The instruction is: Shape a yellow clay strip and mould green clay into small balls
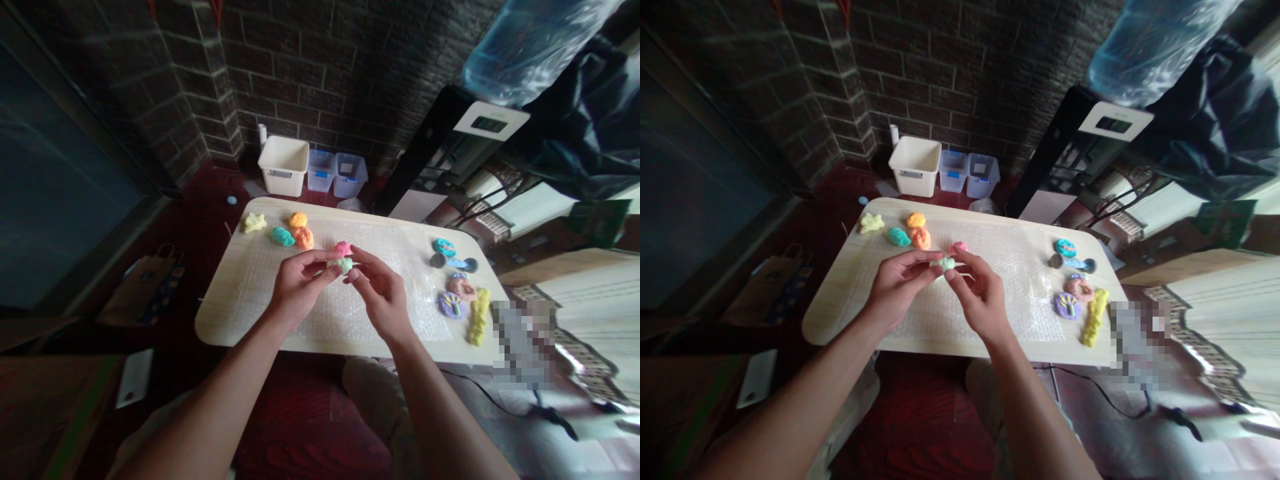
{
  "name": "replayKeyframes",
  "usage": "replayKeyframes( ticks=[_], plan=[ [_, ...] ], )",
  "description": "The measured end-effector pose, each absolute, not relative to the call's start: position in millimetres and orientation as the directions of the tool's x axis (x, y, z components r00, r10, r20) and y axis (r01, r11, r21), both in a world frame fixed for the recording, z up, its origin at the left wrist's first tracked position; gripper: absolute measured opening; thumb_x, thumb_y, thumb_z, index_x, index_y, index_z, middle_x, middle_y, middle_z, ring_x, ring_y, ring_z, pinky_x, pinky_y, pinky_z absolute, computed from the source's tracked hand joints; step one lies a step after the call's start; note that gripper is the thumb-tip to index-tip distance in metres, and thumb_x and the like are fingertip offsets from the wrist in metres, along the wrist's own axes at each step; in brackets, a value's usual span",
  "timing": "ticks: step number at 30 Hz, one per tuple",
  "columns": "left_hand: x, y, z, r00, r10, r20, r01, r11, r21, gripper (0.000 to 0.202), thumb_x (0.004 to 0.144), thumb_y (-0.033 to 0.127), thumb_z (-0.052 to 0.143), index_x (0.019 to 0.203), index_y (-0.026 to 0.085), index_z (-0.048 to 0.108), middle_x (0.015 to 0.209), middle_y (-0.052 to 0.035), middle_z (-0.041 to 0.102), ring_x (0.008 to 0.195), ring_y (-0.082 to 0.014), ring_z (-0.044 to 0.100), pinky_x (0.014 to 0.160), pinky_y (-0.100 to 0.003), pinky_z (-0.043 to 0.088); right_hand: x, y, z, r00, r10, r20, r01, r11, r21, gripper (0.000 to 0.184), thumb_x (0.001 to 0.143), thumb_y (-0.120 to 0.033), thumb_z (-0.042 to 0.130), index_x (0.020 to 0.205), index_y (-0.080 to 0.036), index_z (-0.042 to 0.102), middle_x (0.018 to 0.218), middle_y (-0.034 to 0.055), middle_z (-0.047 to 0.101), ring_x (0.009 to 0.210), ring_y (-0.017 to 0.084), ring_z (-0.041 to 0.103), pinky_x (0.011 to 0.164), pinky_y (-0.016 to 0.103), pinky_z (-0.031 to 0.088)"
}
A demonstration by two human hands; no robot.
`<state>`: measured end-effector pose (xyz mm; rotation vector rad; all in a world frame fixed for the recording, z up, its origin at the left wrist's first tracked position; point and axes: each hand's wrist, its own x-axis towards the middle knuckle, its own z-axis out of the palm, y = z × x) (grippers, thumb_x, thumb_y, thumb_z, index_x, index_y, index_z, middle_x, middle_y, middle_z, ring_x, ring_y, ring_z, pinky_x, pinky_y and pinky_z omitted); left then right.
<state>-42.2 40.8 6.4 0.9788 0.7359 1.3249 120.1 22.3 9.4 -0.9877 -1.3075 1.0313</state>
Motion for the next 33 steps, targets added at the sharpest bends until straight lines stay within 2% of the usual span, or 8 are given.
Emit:
replayKeyframes(
  ticks=[5, 10, 15, 17, 21, 23, 27, 33],
  plan=[
    [-40.1, 38.0, 7.4, 0.150, 0.979, 0.138, -0.448, -0.057, 0.892, 0.030, 0.083, 0.022, 0.085, 0.111, 0.018, 0.077, 0.126, -0.0134, 0.078, 0.119, -0.0284, 0.074, 0.101, -0.042, 0.061, 120.3, 25.1, 8.7, 0.021, 0.987, 0.157, -0.039, 0.158, -0.987, 0.024, 0.089, -0.039, 0.083, 0.108, -0.025, 0.083, 0.097, 0.0057, 0.083, 0.075, 0.019, 0.072, 0.077, 0.041, 0.063],
    [-41.3, 37.2, 5.9, 0.221, 0.967, 0.126, -0.413, -0.024, 0.910, 0.038, 0.088, 0.024, 0.081, 0.124, 0.017, 0.074, 0.143, -0.0154, 0.069, 0.127, -0.0286, 0.069, 0.109, -0.042, 0.056, 117.5, 24.1, 8.7, 0.019, 0.988, 0.150, -0.068, 0.151, -0.986, 0.029, 0.083, -0.039, 0.088, 0.107, -0.023, 0.083, 0.099, 0.0068, 0.083, 0.087, 0.022, 0.077, 0.087, 0.044, 0.065],
    [-44.6, 39.9, -0.2, 0.203, 0.979, 0.030, -0.319, 0.037, 0.947, 0.041, 0.086, 0.032, 0.084, 0.124, 0.019, 0.077, 0.122, -0.0134, 0.079, 0.094, -0.0231, 0.077, 0.092, -0.040, 0.063, 116.9, 22.5, 6.1, 0.018, 0.978, 0.206, -0.057, 0.207, -0.977, 0.021, 0.084, -0.035, 0.088, 0.102, -0.025, 0.083, 0.100, 0.0059, 0.080, 0.089, 0.022, 0.075, 0.086, 0.045, 0.065],
    [-44.8, 40.9, -1.9, 0.196, 0.980, 0.023, -0.344, 0.047, 0.938, 0.041, 0.085, 0.031, 0.085, 0.124, 0.020, 0.078, 0.115, -0.0121, 0.081, 0.088, -0.0217, 0.077, 0.088, -0.039, 0.064, 116.7, 22.5, 6.6, 0.012, 0.976, 0.216, -0.069, 0.216, -0.974, 0.020, 0.084, -0.035, 0.088, 0.102, -0.026, 0.084, 0.104, 0.0061, 0.079, 0.091, 0.022, 0.075, 0.086, 0.044, 0.065],
    [-42.7, 41.2, -0.6, 0.152, 0.986, 0.065, -0.390, -0.001, 0.921, 0.036, 0.085, 0.031, 0.086, 0.119, 0.021, 0.081, 0.117, -0.0112, 0.081, 0.094, -0.0226, 0.077, 0.092, -0.039, 0.063, 115.5, 23.2, 8.2, 0.014, 0.984, 0.178, -0.089, 0.178, -0.980, 0.027, 0.088, -0.040, 0.084, 0.112, -0.028, 0.082, 0.113, 0.0070, 0.080, 0.100, 0.024, 0.075, 0.092, 0.046, 0.063],
    [-41.6, 40.7, 1.0, 0.129, 0.988, 0.085, -0.391, -0.029, 0.920, 0.033, 0.085, 0.031, 0.086, 0.116, 0.021, 0.081, 0.118, -0.0105, 0.081, 0.099, -0.0234, 0.077, 0.096, -0.040, 0.063, 115.5, 24.0, 7.1, 0.015, 0.991, 0.136, -0.094, 0.137, -0.986, 0.031, 0.090, -0.044, 0.082, 0.115, -0.027, 0.082, 0.107, 0.0067, 0.082, 0.092, 0.022, 0.075, 0.088, 0.045, 0.063],
    [-41.8, 39.6, 2.9, 0.107, 0.989, 0.100, -0.367, -0.054, 0.929, 0.031, 0.080, 0.028, 0.089, 0.109, 0.021, 0.082, 0.114, -0.0098, 0.082, 0.103, -0.0253, 0.077, 0.095, -0.040, 0.063, 117.0, 25.3, 3.9, -0.002, 0.994, 0.111, -0.075, 0.110, -0.991, 0.027, 0.091, -0.044, 0.081, 0.110, -0.025, 0.084, 0.088, 0.0046, 0.082, 0.076, 0.019, 0.072, 0.076, 0.039, 0.063],
    [-42.4, 41.1, -0.4, 0.143, 0.988, 0.060, -0.419, 0.005, 0.908, 0.039, 0.083, 0.027, 0.087, 0.120, 0.020, 0.077, 0.122, -0.0119, 0.079, 0.113, -0.0260, 0.075, 0.103, -0.042, 0.059, 117.2, 25.0, 6.5, 0.007, 0.990, 0.142, -0.079, 0.142, -0.987, 0.030, 0.086, -0.038, 0.086, 0.113, -0.026, 0.081, 0.101, 0.0053, 0.082, 0.096, 0.024, 0.076, 0.095, 0.047, 0.062]
  ],
)
